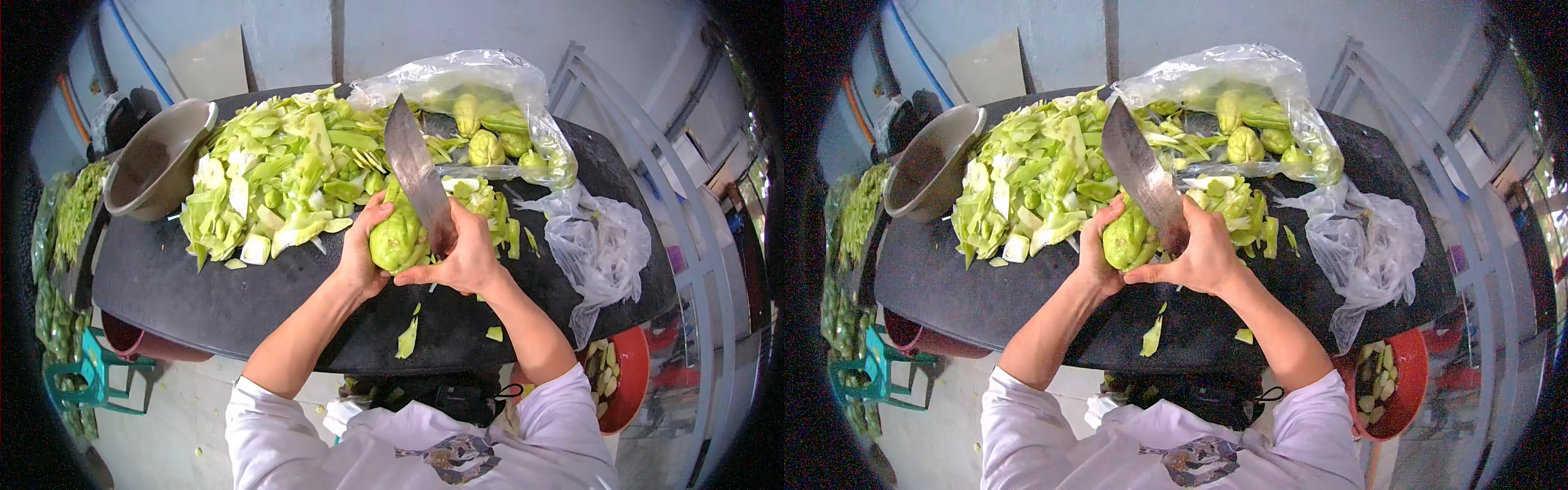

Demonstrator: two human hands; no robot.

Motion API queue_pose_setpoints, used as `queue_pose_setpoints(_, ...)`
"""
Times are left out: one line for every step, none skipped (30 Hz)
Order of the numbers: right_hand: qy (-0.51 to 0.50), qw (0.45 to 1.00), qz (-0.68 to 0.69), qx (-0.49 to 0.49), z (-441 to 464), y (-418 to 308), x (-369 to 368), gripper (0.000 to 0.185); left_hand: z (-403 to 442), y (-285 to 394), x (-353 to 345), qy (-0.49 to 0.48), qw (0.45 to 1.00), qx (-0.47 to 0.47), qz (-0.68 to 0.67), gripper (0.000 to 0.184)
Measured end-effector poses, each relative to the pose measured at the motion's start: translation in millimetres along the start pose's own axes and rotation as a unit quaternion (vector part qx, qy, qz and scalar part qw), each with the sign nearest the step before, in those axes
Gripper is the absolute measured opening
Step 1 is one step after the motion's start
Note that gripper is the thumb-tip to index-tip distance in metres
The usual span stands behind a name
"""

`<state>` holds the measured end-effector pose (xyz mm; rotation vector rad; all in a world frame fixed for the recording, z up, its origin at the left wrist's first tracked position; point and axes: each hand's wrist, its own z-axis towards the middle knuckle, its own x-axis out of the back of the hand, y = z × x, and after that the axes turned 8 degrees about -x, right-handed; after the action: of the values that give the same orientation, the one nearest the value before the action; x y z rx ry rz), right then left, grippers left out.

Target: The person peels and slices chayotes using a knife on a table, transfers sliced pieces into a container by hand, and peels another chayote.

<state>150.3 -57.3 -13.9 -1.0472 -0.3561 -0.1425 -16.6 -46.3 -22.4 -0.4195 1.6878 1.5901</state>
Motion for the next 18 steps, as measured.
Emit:
queue_pose_setpoints(0.02, 0.999, 0.002, 0.029, 0.5, -1.3, -0.4, 0.091, -0.6, 0.0, -0.5, -0.001, 1.0, -0.003, -0.003, 0.055)
queue_pose_setpoints(0.009, 0.999, -0.046, 0.018, -0.9, -5.9, 3.6, 0.091, -1.2, 0.2, -1.5, 0.001, 1.0, -0.004, -0.004, 0.055)
queue_pose_setpoints(0.0, 0.996, -0.093, 0.006, -1.6, -10.6, 5.8, 0.091, -1.5, 0.4, -2.7, 0.006, 1.0, -0.003, -0.011, 0.054)
queue_pose_setpoints(-0.001, 0.996, -0.092, 0.006, -2.1, -13.2, 6.2, 0.091, -1.8, 0.5, -3.1, 0.01, 1.0, -0.001, -0.019, 0.052)
queue_pose_setpoints(-0.001, 0.995, -0.101, -0.005, -2.7, -15.3, 6.5, 0.09, -2.2, 0.3, -2.8, 0.01, 1.0, -0.001, -0.018, 0.052)
queue_pose_setpoints(-0.001, 0.994, -0.111, -0.015, -3.3, -17.3, 7.1, 0.089, -2.5, -0.2, -2.5, 0.018, 1.0, 0.001, -0.019, 0.051)
queue_pose_setpoints(-0.001, 0.994, -0.111, -0.015, -4.3, -20.0, 8.0, 0.089, -2.8, -0.8, -2.1, 0.025, 0.999, 0.004, -0.019, 0.051)
queue_pose_setpoints(-0.015, 0.99, -0.137, -0.032, -5.6, -22.6, 8.7, 0.088, -3.1, -1.1, -1.5, 0.026, 0.999, 0.004, -0.019, 0.051)
queue_pose_setpoints(-0.028, 0.985, -0.164, -0.048, -6.4, -24.0, 9.0, 0.086, -3.3, -1.1, -0.9, 0.035, 0.999, 0.01, -0.033, 0.05)
queue_pose_setpoints(-0.028, 0.985, -0.164, -0.049, -6.7, -22.7, 7.8, 0.086, -3.4, -1.3, 0.0, 0.044, 0.998, 0.016, -0.047, 0.05)
queue_pose_setpoints(-0.016, 0.987, -0.161, -0.024, -6.7, -20.0, 5.6, 0.085, -2.8, -2.3, 2.1, 0.044, 0.998, 0.016, -0.047, 0.05)
queue_pose_setpoints(-0.004, 0.987, -0.158, 0.001, -7.2, -17.8, 3.8, 0.084, -2.3, -3.7, 4.8, 0.043, 0.997, 0.022, -0.057, 0.051)
queue_pose_setpoints(-0.004, 0.987, -0.158, 0.001, -8.0, -16.1, 2.9, 0.084, -2.1, -4.3, 6.8, 0.043, 0.996, 0.027, -0.067, 0.052)
queue_pose_setpoints(-0.008, 0.987, -0.161, -0.009, -8.6, -15.0, 2.0, 0.083, -2.2, -4.0, 7.9, 0.043, 0.996, 0.027, -0.067, 0.052)
queue_pose_setpoints(-0.013, 0.986, -0.165, -0.02, -9.0, -14.7, 1.3, 0.082, -2.1, -3.2, 8.6, 0.048, 0.997, 0.032, -0.059, 0.051)
queue_pose_setpoints(-0.013, 0.986, -0.165, -0.019, -9.1, -15.6, 1.1, 0.082, -2.1, -2.6, 8.8, 0.053, 0.997, 0.037, -0.052, 0.051)
queue_pose_setpoints(-0.007, 0.984, -0.177, -0.012, -8.8, -17.1, 1.1, 0.082, -2.5, -2.0, 7.1, 0.053, 0.997, 0.035, -0.052, 0.051)
queue_pose_setpoints(0.0, 0.982, -0.189, -0.006, -8.6, -18.7, 1.0, 0.081, -3.7, -1.3, 3.1, 0.056, 0.997, 0.025, -0.051, 0.05)
